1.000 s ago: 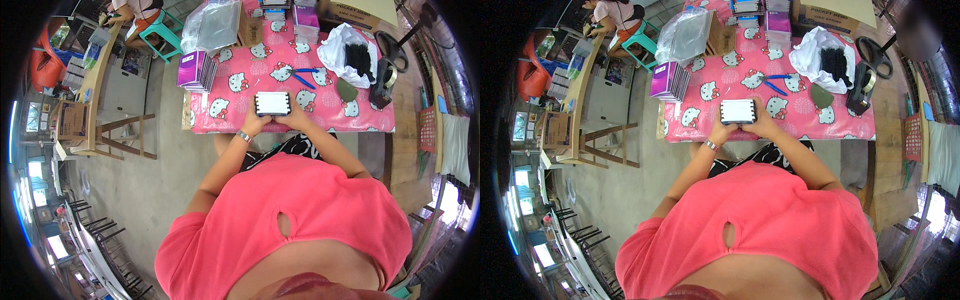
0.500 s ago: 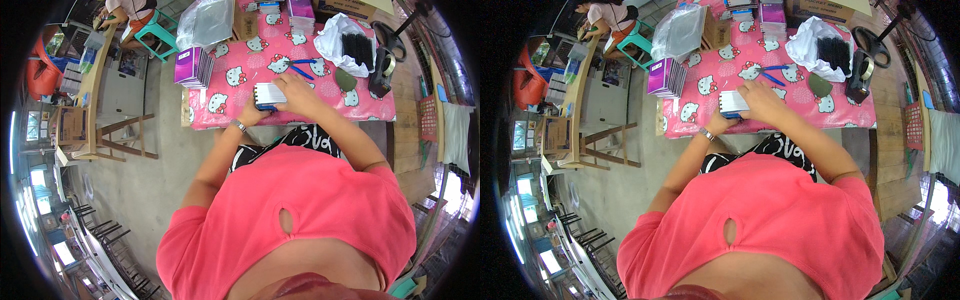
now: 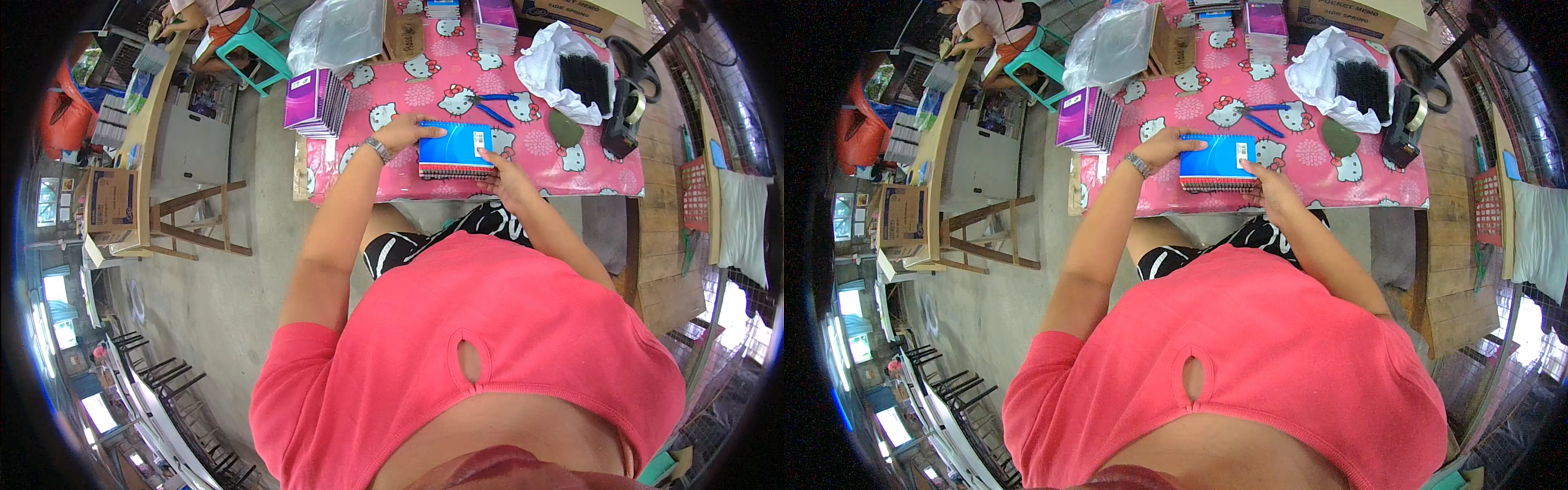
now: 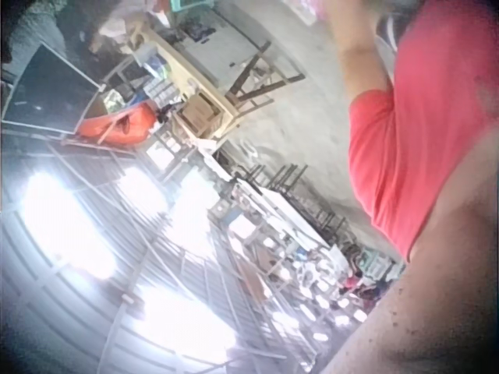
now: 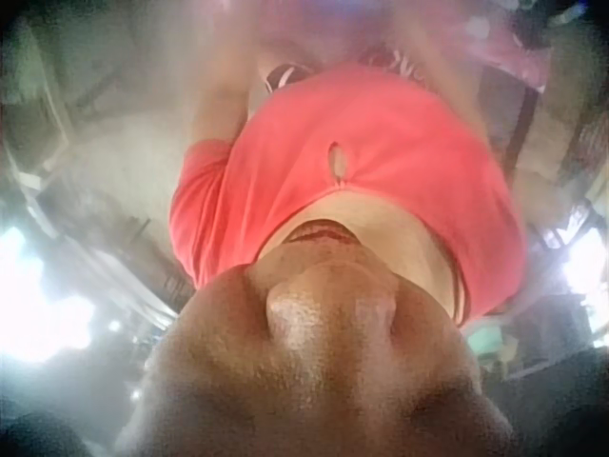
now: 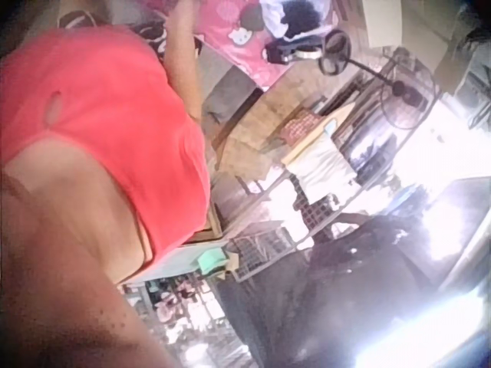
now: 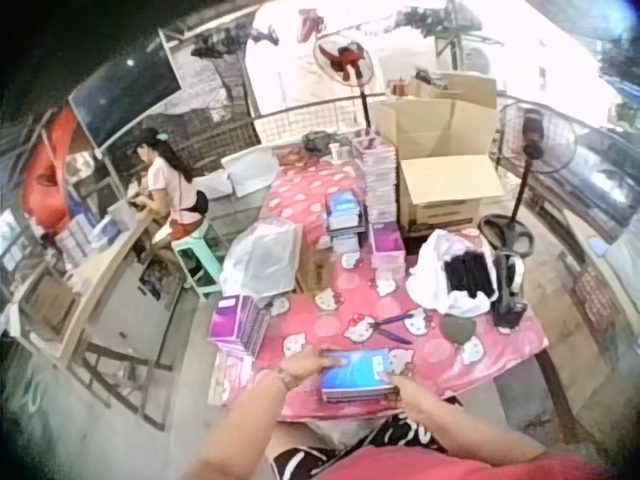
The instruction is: The person places small items into individual plastic packets and then places the packets into a larger silver bag.
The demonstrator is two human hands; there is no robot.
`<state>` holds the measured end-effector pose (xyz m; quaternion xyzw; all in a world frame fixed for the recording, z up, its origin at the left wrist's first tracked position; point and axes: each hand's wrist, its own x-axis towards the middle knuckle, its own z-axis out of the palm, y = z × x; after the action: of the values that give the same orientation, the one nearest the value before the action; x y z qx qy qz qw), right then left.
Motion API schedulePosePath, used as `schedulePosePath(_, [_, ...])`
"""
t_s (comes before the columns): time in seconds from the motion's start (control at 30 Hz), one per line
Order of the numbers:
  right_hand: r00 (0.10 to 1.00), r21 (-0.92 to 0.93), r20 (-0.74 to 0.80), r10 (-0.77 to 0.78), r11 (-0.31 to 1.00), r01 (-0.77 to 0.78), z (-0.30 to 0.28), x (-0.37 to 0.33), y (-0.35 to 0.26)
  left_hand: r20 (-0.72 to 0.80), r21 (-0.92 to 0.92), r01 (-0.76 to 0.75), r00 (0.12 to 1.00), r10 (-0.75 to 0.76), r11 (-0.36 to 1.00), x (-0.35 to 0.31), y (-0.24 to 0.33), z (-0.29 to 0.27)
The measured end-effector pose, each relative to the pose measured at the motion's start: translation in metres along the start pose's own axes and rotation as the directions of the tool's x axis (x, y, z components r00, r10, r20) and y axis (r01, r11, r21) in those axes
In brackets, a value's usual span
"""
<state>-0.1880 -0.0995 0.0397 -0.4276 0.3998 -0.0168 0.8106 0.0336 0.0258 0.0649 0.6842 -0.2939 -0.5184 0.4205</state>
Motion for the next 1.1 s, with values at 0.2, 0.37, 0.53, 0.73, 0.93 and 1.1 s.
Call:
schedulePosePath(0.2, [1.0, -0.108, -0.02, 0.014, 0.994, -0.016, -0.014, -0.004, 0.006, -0.101, 0.016, 0.065, 0.993, -0.063, 0.998, -0.009, -0.032, 0.023])
schedulePosePath(0.37, [0.996, -0.155, -0.089, -0.028, 0.988, 0.014, -0.015, 0.002, 0.017, -0.503, 0.405, -0.077, 0.814, 0.292, 0.911, -0.024, -0.046, 0.049])
schedulePosePath(0.53, [0.992, -0.206, -0.119, -0.048, 0.978, 0.022, -0.013, 0.007, 0.021, -0.768, 0.132, -0.075, 0.623, 0.15, 0.988, -0.066, -0.073, 0.065])
schedulePosePath(0.73, [0.998, -0.458, -0.031, -0.053, 0.889, 0.033, -0.013, -0.003, 0.004, -0.639, -0.478, -0.241, 0.755, -0.147, 0.845, -0.07, -0.085, 0.099])
schedulePosePath(0.93, [0.994, -0.486, -0.078, -0.073, 0.873, 0.026, -0.049, -0.001, -0.014, -0.532, -0.487, -0.136, 0.83, -0.169, 0.863, -0.057, -0.073, 0.083])
schedulePosePath(1.1, [0.999, -0.345, 0.015, -0.046, 0.937, 0.048, -0.031, 0.0, -0.007, -0.506, -0.464, -0.079, 0.841, -0.191, 0.882, -0.039, -0.074, 0.077])
